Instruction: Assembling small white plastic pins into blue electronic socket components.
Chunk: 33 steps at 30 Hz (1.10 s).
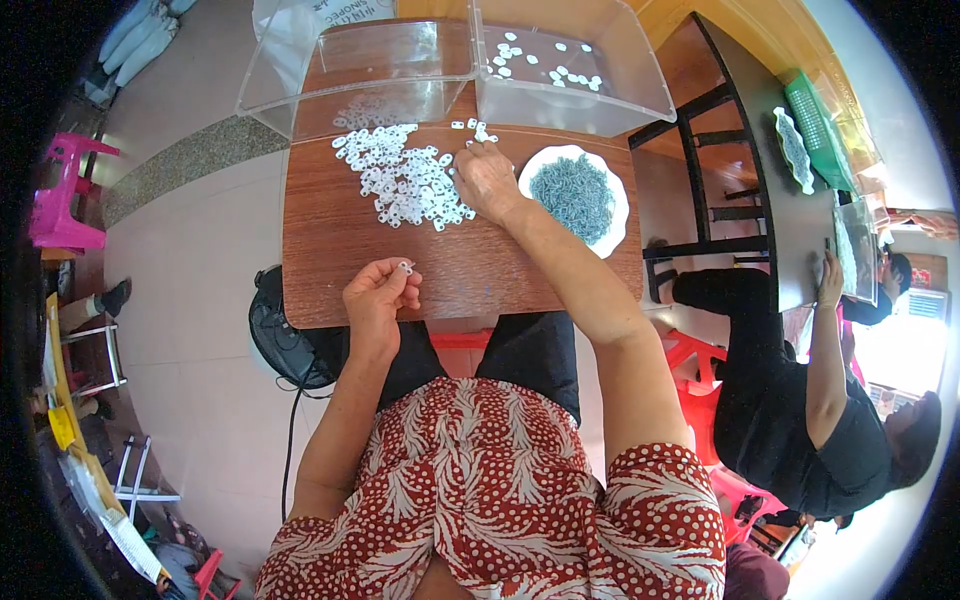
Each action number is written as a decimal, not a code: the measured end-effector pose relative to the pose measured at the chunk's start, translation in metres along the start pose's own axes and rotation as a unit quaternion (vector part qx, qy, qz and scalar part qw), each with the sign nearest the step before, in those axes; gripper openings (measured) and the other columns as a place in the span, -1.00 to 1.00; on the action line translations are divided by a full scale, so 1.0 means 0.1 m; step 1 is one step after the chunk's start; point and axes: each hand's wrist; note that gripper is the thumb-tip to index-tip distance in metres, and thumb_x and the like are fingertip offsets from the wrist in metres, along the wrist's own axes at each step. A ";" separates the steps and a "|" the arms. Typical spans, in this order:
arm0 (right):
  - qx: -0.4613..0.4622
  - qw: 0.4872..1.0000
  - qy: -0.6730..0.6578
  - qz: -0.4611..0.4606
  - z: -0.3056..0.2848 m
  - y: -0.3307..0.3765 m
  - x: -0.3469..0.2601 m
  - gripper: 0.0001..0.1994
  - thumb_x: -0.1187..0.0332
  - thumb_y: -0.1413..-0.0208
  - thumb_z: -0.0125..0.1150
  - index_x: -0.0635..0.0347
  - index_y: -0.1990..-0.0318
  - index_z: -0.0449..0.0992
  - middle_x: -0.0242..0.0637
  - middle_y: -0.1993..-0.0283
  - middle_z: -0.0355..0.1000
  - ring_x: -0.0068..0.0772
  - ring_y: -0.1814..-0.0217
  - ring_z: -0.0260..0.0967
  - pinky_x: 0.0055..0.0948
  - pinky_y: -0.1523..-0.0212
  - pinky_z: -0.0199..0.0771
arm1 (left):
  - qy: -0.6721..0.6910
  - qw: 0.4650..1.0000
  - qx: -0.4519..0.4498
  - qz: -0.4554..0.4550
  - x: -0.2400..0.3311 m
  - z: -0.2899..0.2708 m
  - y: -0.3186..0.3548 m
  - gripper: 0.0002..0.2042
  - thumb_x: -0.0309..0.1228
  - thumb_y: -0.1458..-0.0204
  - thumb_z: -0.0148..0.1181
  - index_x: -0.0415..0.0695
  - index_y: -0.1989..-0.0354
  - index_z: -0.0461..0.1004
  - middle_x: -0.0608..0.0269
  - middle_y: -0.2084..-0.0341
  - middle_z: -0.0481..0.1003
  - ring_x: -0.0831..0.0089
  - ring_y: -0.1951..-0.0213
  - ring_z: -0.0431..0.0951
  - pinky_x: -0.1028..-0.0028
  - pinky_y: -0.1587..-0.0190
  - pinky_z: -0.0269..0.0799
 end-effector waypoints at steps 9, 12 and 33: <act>-0.038 0.856 -0.429 0.286 -0.30 0.14 -0.08 -0.92 0.46 0.04 0.16 0.27 0.38 0.48 -0.37 0.51 0.43 -0.53 0.49 0.37 -0.59 0.52 0.26 | 0.000 1.000 -0.019 0.009 0.02 0.00 0.00 -0.91 -0.52 -0.03 0.09 -0.29 0.33 0.44 0.20 0.52 0.48 0.59 0.59 0.41 0.62 0.54 0.38; -0.052 0.763 -0.545 0.344 -0.43 0.22 -0.21 -0.91 0.48 0.02 0.15 0.27 0.34 0.48 -0.40 0.48 0.43 -0.65 0.50 0.34 -0.69 0.54 0.21 | -0.002 1.000 -0.019 0.012 0.03 0.02 -0.02 -0.91 -0.53 -0.03 0.08 -0.29 0.32 0.43 0.19 0.52 0.48 0.58 0.59 0.41 0.62 0.53 0.38; 0.178 0.909 -0.319 0.199 -1.41 -0.11 -0.06 -0.83 0.45 0.06 0.15 0.31 0.29 0.52 -0.38 0.44 0.47 -0.70 0.43 0.30 -0.69 0.48 0.24 | -0.005 1.000 0.003 -0.006 -0.06 -0.05 -0.05 -0.93 -0.55 -0.03 0.07 -0.29 0.35 0.44 0.20 0.55 0.48 0.60 0.64 0.39 0.64 0.60 0.36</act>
Point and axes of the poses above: each hand's wrist, its own y-axis away from the middle knuckle, its own z-axis out of the palm, x = y × z
